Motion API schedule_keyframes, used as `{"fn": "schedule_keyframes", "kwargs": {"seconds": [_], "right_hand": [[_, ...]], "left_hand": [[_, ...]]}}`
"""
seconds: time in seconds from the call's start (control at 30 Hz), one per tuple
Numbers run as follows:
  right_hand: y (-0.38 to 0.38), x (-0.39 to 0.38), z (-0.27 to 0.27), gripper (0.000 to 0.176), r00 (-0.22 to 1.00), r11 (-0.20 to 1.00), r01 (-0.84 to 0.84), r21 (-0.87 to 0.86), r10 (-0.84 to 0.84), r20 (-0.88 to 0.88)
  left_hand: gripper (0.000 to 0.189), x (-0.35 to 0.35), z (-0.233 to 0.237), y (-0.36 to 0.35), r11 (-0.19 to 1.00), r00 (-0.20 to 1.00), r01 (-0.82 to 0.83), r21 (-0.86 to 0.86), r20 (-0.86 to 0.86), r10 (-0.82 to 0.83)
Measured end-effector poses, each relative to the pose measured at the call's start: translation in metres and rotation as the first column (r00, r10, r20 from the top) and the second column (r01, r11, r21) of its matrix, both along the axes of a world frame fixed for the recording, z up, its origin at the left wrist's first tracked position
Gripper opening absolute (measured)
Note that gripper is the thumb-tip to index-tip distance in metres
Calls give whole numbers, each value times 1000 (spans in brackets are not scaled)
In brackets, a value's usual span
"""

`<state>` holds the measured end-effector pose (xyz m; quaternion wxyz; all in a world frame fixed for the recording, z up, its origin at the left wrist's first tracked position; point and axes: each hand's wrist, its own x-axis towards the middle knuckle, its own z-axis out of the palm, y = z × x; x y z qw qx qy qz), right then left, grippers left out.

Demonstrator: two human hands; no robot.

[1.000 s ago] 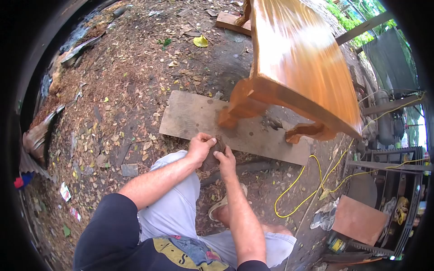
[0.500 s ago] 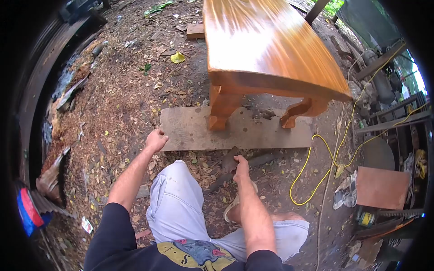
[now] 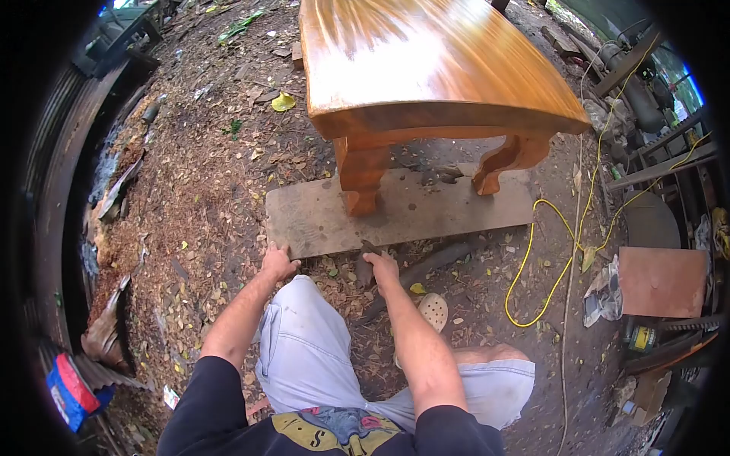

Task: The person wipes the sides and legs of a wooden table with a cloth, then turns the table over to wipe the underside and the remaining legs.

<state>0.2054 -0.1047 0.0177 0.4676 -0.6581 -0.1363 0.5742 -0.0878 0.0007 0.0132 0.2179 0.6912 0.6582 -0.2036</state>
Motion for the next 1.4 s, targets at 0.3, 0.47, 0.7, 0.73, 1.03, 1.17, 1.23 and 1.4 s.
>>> {"fn": "schedule_keyframes", "kwargs": {"seconds": [0.3,0.47,0.7,0.73,1.03,1.17,1.23,1.4], "right_hand": [[80,-19,-79,43,1000,994,-29,-103,30,8],[108,-16,-59,45,984,987,-62,-147,85,158],[127,-13,-53,55,854,954,-170,-249,269,446],[130,-13,-52,56,845,952,-168,-255,273,461],[148,-7,-28,53,878,945,-109,-309,237,415],[146,-7,-43,53,813,931,-167,-324,316,489],[143,-7,-42,54,841,937,-167,-308,298,451],[132,-15,-50,54,811,939,-176,-296,309,496]], "left_hand": [[85,6,16,11,991,994,106,-82,-30,-109],[88,11,17,17,986,994,113,-120,0,-114],[85,6,4,9,993,993,120,15,-14,-120],[85,8,6,9,994,994,109,11,-10,-109],[91,10,7,9,999,999,45,-23,13,-45],[92,14,17,7,1000,999,23,-14,22,-23],[93,11,11,5,999,1000,17,-38,21,-17],[95,11,13,6,999,1000,6,-48,20,-5]]}}
